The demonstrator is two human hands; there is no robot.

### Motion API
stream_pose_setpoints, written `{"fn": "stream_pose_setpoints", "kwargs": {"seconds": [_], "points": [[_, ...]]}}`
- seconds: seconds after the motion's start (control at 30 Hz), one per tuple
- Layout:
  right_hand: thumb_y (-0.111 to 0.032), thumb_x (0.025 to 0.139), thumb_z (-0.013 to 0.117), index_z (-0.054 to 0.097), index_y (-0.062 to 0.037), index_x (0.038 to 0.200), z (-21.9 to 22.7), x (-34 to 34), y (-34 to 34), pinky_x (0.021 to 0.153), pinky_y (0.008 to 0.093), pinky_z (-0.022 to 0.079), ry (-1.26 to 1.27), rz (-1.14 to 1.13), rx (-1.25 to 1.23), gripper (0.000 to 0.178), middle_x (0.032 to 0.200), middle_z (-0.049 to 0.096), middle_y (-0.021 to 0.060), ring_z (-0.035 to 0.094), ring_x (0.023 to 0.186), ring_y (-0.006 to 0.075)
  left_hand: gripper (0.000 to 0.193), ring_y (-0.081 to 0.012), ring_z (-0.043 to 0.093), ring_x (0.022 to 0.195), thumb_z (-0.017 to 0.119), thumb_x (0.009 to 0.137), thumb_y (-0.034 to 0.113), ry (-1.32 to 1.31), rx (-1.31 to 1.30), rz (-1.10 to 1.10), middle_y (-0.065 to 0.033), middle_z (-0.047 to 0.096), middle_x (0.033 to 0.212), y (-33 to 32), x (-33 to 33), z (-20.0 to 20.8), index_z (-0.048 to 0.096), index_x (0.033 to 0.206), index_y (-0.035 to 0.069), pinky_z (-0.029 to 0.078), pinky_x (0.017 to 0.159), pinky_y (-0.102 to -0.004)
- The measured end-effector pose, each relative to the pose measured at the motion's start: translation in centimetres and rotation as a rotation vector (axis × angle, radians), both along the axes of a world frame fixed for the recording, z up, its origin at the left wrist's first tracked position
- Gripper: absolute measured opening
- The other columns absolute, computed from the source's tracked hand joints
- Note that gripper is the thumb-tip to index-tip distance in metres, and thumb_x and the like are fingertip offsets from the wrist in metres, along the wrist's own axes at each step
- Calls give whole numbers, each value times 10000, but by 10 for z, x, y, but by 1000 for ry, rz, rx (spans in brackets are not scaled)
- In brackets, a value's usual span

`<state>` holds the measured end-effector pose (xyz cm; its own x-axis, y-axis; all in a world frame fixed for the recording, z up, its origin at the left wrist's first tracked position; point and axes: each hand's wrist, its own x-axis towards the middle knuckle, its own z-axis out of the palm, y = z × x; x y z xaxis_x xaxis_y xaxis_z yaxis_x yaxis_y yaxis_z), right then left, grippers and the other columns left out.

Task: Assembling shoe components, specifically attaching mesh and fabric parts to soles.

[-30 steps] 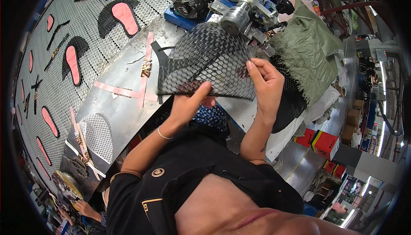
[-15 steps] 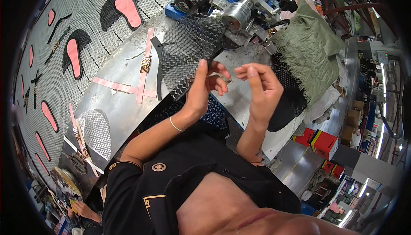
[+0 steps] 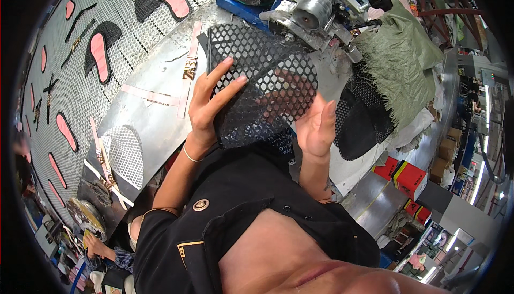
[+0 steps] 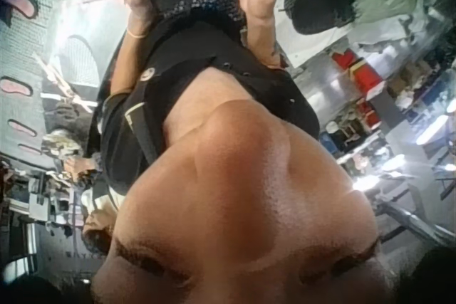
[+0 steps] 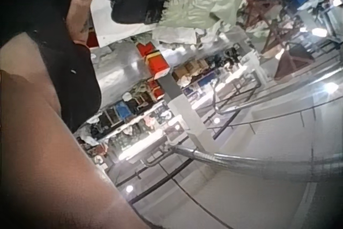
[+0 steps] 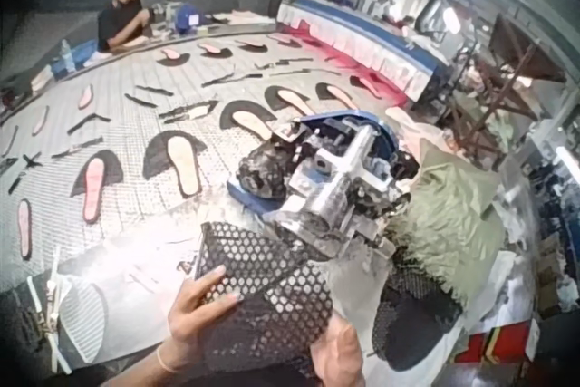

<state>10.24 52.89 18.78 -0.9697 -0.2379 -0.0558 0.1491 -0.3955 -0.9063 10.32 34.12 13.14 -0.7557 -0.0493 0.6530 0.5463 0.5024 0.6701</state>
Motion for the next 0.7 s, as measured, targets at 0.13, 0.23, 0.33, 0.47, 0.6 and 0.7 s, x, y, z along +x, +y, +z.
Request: {"fn": "stream_pose_setpoints", "kwargs": {"seconds": [0.13,0.23,0.33,0.47,0.6,0.7], "points": [[-710,880,410,350,139,1355,0,-3,6,773,375,553,39,51,87,975,1089,634,248,668,937,285,396,-324,554,1166,744,683,68,61,-45,45,-164,577,1296,-2,2,3,722,1077,86,441,994,-396],[-707,881,410,347,134,1359,-1,-1,5,757,377,558,49,20,80,969,1082,635,239,667,944,284,398,-328,541,1183,753,676,84,72,-61,49,-161,574,1300,-4,2,-1,724,1073,91,431,1004,-403],[-695,892,401,342,133,1363,-5,0,4,744,377,560,44,-3,39,954,1078,635,232,667,943,284,407,-332,541,1183,762,675,93,58,-50,34,-163,572,1302,-5,3,-2,721,1079,88,430,1005,-402],[-657,936,314,326,117,1384,-8,-5,3,878,397,521,48,34,50,894,1231,577,233,631,1050,304,416,-341,539,1184,769,676,107,29,-34,73,-169,568,1308,-12,6,2,717,1088,84,427,1004,-404],[-468,985,394,383,59,1374,-36,-16,9,765,345,532,7,-50,95,655,1105,632,201,658,902,251,394,-360,529,1183,716,713,105,76,-109,71,-172,570,1303,-26,1,1,702,1106,82,424,996,-417],[-328,993,448,444,22,1342,-38,-21,-2,813,337,500,71,-165,397,494,1174,595,188,610,982,231,396,-350,509,1200,649,755,91,128,-220,128,-144,537,1351,-50,-9,-7,677,1150,87,409,1013,-432]]}}
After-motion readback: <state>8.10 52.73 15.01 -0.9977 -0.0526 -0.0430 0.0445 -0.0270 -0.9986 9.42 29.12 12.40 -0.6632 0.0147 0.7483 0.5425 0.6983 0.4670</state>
